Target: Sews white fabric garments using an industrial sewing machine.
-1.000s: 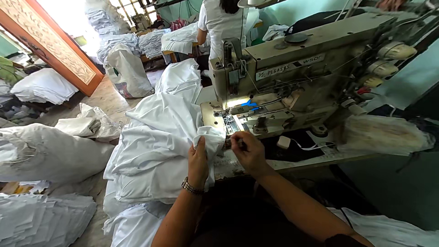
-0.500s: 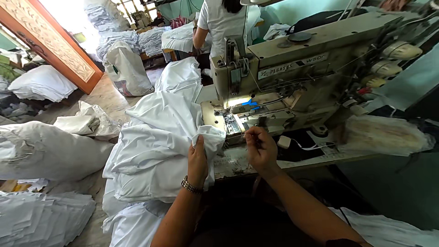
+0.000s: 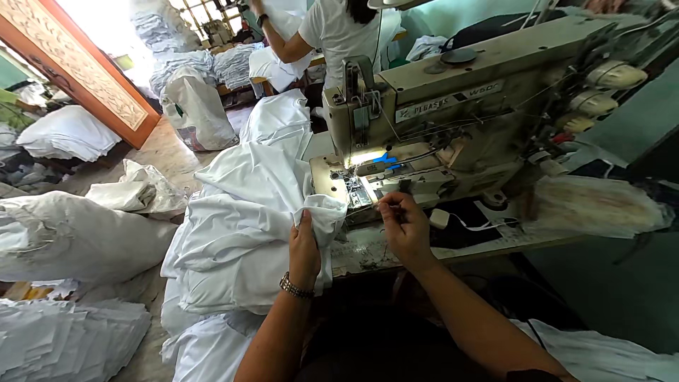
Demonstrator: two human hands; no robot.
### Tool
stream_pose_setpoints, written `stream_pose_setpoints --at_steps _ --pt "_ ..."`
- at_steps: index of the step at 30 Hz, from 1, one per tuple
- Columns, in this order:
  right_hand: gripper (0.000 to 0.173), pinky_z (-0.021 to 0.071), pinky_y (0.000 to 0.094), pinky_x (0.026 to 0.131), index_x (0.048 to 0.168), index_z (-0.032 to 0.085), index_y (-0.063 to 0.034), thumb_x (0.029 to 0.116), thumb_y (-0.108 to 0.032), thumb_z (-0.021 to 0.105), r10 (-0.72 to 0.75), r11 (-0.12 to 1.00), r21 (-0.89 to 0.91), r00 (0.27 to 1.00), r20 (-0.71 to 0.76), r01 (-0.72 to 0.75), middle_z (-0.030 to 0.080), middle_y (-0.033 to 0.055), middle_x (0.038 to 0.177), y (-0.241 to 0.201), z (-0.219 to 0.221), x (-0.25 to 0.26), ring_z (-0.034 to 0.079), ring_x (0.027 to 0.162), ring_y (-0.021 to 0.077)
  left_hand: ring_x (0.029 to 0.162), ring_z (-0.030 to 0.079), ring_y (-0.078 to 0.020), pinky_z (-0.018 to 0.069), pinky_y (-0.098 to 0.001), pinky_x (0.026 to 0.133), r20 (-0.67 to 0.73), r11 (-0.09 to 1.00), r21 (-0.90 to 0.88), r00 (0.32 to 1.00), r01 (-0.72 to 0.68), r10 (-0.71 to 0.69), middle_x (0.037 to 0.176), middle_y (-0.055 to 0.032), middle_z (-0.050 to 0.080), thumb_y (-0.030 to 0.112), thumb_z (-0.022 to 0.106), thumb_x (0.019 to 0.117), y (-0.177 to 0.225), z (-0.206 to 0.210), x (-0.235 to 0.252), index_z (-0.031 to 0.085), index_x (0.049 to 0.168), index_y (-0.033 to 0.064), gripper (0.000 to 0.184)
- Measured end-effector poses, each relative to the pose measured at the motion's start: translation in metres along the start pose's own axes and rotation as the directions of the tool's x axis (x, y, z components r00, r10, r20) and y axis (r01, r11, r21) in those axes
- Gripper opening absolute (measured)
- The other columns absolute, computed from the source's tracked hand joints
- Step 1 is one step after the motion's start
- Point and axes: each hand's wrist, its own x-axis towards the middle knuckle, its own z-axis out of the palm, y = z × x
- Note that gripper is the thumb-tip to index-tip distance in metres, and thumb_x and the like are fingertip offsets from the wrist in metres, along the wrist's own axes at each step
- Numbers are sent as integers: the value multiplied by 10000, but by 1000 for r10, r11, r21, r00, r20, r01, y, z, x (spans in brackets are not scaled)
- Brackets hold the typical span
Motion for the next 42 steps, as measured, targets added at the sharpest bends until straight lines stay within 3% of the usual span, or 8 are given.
stream_pose_setpoints --at_steps 15,21,23,25,27,30,34,42 --pt "154 472 142 599 1106 572 -29 1066 -152 488 124 990 76 988 -90 -117 646 -18 903 0 -13 -5 556 678 -21 942 701 -154 590 -358 885 12 1000 23 1000 -20 20 1011 -114 701 205 383 1119 -1 -1 -1 585 1221 -42 335" --pt "252 523 171 675 1076 641 -19 1079 -201 468 233 961 105 951 202 -257 669 -13 881 -7 -13 -10 613 746 0 943 691 -129 587 -347 883 20 990 106 995 -97 95 1017 -100 694 199 396 1115 -2 -2 -5 575 1235 -50 329" --pt "352 432 145 545 1047 690 -48 1104 -245 404 393 853 157 812 432 -497 703 -56 853 -14 -14 -11 539 610 -45 947 661 -64 545 -273 929 191 831 385 916 -402 354 981 -63 679 113 433 1076 -7 -7 -13 615 1132 -69 263" --pt "458 350 149 430 1111 677 -76 1125 -358 316 482 632 219 599 640 -743 722 -53 839 -23 -11 -12 434 466 -29 1132 676 -159 352 -491 1183 537 417 532 675 -737 506 1085 -81 748 79 556 990 -11 -15 -21 708 1095 6 199" --pt "457 347 166 413 1016 627 -125 1111 -443 313 513 438 262 478 713 -860 586 -58 672 -26 -6 -15 392 431 6 1205 665 -238 276 -694 1151 786 36 487 455 -873 419 1204 -44 741 133 633 951 -14 -20 -28 720 1143 122 211" --pt "189 373 154 414 1022 636 -91 1071 -234 523 562 352 308 463 685 -884 560 -44 642 -26 -2 -17 408 431 1 1302 590 -284 281 -695 1147 876 -170 443 385 -880 290 1375 -78 641 294 678 956 -23 -35 -39 703 1189 216 247" --pt "154 381 158 412 1097 628 -65 951 -20 607 526 369 327 486 698 -870 595 -24 689 -23 -1 -20 416 434 4 1348 539 -235 235 -615 1206 818 -1 511 486 -859 309 1416 -75 608 633 567 959 -24 -49 -46 727 1208 236 495" --pt "184 393 167 422 1148 552 -79 974 -32 593 491 420 333 520 699 -844 609 -5 753 -29 2 -21 437 455 19 1136 674 -173 392 -556 1135 578 244 633 658 -735 482 1168 -46 732 181 644 965 -13 -33 -40 754 1004 126 129"
